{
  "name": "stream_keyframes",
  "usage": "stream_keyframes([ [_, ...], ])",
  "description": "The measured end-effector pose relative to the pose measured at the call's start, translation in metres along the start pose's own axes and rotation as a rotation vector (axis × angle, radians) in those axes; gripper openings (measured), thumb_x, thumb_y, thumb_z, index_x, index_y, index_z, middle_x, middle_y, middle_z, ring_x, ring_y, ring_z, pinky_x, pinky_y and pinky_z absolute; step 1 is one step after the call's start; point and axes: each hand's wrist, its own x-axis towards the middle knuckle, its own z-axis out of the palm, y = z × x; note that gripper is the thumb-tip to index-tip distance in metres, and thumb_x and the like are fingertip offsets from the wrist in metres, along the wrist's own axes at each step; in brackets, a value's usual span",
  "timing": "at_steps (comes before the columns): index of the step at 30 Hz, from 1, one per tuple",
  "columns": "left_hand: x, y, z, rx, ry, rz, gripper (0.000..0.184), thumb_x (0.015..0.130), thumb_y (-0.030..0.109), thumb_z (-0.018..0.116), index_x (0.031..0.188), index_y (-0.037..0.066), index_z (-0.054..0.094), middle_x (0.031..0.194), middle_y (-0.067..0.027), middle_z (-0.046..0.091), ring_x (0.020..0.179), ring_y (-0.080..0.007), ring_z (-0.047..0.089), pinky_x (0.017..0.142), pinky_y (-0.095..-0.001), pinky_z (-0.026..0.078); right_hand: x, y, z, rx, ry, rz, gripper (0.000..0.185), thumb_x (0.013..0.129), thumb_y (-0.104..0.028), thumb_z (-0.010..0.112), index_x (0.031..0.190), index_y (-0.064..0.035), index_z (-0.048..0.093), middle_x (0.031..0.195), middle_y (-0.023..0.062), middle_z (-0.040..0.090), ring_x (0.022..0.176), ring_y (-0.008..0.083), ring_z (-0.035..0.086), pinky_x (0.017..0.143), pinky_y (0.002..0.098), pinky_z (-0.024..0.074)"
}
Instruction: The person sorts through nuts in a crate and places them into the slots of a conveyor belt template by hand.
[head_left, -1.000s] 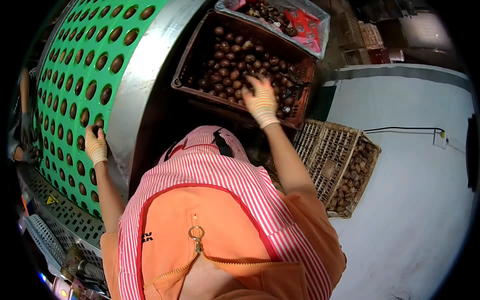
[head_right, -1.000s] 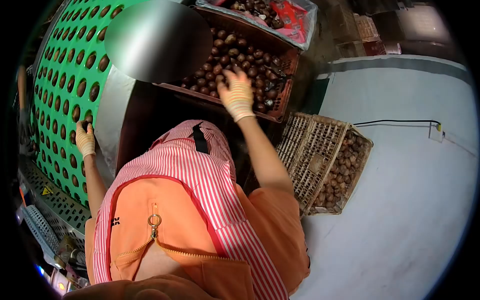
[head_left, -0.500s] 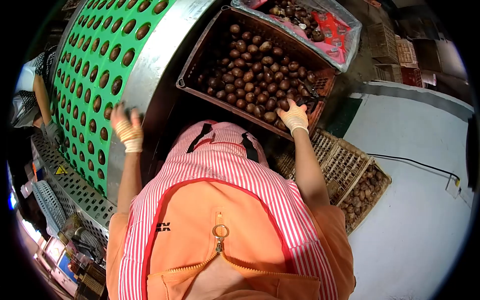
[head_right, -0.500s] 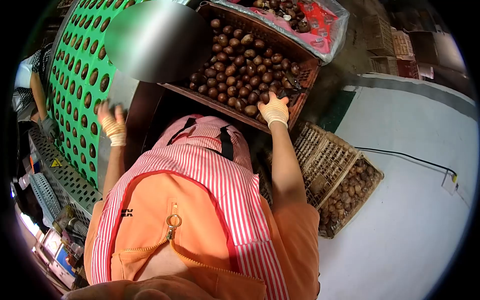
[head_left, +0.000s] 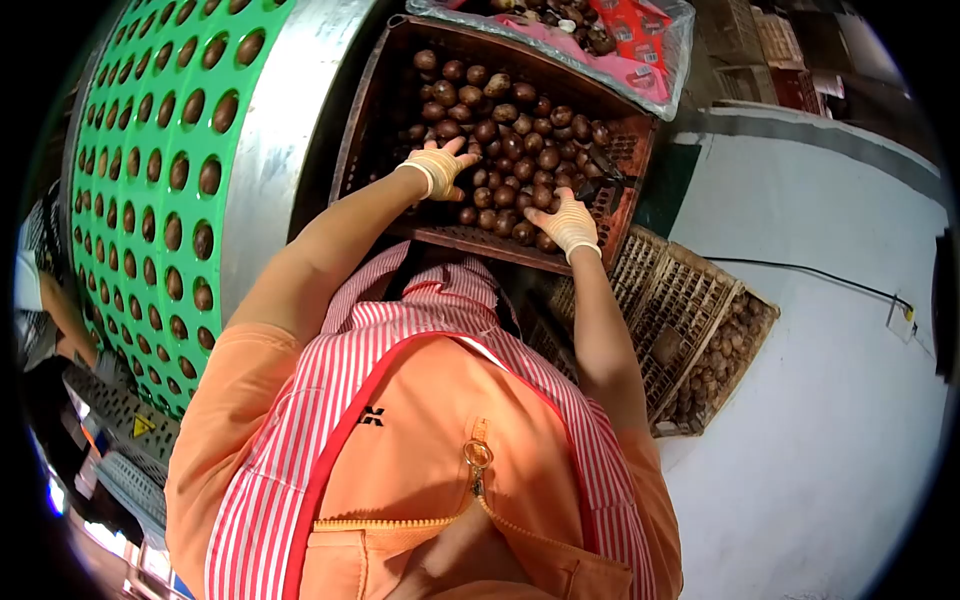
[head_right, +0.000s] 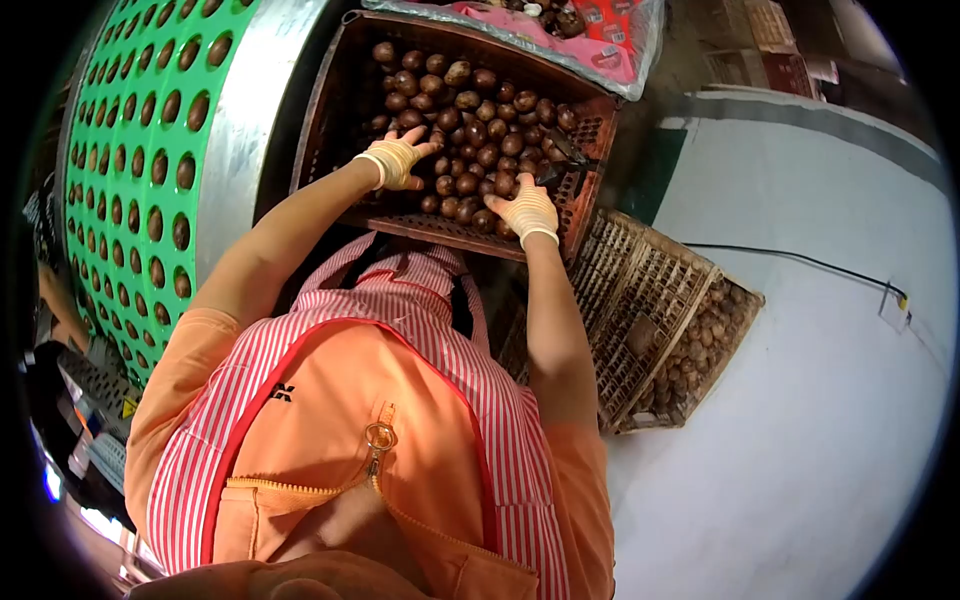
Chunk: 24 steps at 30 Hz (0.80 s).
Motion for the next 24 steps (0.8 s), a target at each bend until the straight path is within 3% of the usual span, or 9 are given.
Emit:
stream_keyframes([
  [2, 0.010, 0.006, -0.001, -0.030, -0.030, -0.036, 0.068, 0.084, 0.040, 0.070, 0.144, 0.029, 0.039, 0.153, -0.0129, 0.028, 0.132, -0.0401, 0.041, 0.106, -0.0492, 0.041, -0.001, -0.006, 0.007, -0.046, 0.018, 0.023, 0.080, 0.079, -0.046, 0.071, 0.141, -0.0112, 0.035, 0.141, 0.0235, 0.041, 0.116, 0.0422, 0.055, 0.094, 0.0489, 0.0494],
  [6, 0.017, 0.001, 0.000, -0.052, -0.013, -0.013, 0.059, 0.085, 0.040, 0.069, 0.136, 0.024, 0.046, 0.139, -0.0129, 0.040, 0.119, -0.0372, 0.052, 0.100, -0.0497, 0.045, -0.008, -0.007, 0.022, -0.030, 0.138, -0.009, 0.072, 0.080, -0.040, 0.072, 0.139, -0.0145, 0.039, 0.145, 0.0235, 0.034, 0.114, 0.0423, 0.056, 0.093, 0.0486, 0.0503],
  [13, 0.020, -0.004, 0.005, -0.044, -0.033, 0.034, 0.061, 0.086, 0.036, 0.069, 0.139, 0.022, 0.044, 0.146, -0.0140, 0.034, 0.121, -0.0396, 0.051, 0.100, -0.0475, 0.046, 0.004, -0.026, 0.014, 0.089, 0.068, 0.041, 0.075, 0.078, -0.035, 0.076, 0.142, -0.0171, 0.040, 0.146, 0.0186, 0.035, 0.120, 0.0377, 0.053, 0.097, 0.0461, 0.0490],
  [16, 0.030, -0.021, 0.011, -0.133, -0.045, 0.118, 0.064, 0.086, 0.033, 0.071, 0.141, 0.021, 0.041, 0.147, -0.0178, 0.032, 0.122, -0.0406, 0.051, 0.100, -0.0471, 0.046, 0.009, -0.021, 0.006, 0.068, -0.030, -0.028, 0.066, 0.079, -0.032, 0.076, 0.137, -0.0169, 0.048, 0.143, 0.0168, 0.039, 0.120, 0.0374, 0.053, 0.099, 0.0455, 0.0485],
  [21, 0.028, -0.008, 0.006, -0.116, -0.121, -0.036, 0.064, 0.085, 0.019, 0.067, 0.142, 0.019, 0.040, 0.145, -0.0234, 0.032, 0.120, -0.0407, 0.054, 0.096, -0.0464, 0.049, 0.012, -0.019, -0.014, 0.089, -0.436, -0.051, 0.065, 0.079, -0.025, 0.072, 0.140, -0.0248, 0.049, 0.143, 0.0155, 0.032, 0.113, 0.0372, 0.057, 0.094, 0.0441, 0.0515],
  [22, 0.030, -0.003, 0.007, -0.106, -0.134, -0.086, 0.064, 0.084, 0.016, 0.066, 0.142, 0.018, 0.039, 0.145, -0.0243, 0.032, 0.119, -0.0408, 0.055, 0.094, -0.0464, 0.050, 0.019, -0.021, -0.010, -0.017, -0.448, -0.046, 0.071, 0.077, -0.021, 0.073, 0.142, -0.0288, 0.047, 0.147, 0.0150, 0.025, 0.111, 0.0375, 0.058, 0.092, 0.0433, 0.0536],
  [24, 0.033, 0.006, 0.009, -0.059, -0.110, -0.133, 0.066, 0.082, 0.011, 0.065, 0.143, 0.019, 0.039, 0.143, -0.0245, 0.035, 0.115, -0.0410, 0.058, 0.090, -0.0460, 0.052, 0.011, -0.037, -0.006, -0.321, -0.380, -0.062, 0.071, 0.076, -0.018, 0.073, 0.141, -0.0320, 0.048, 0.146, 0.0144, 0.026, 0.110, 0.0370, 0.059, 0.092, 0.0428, 0.0537],
])
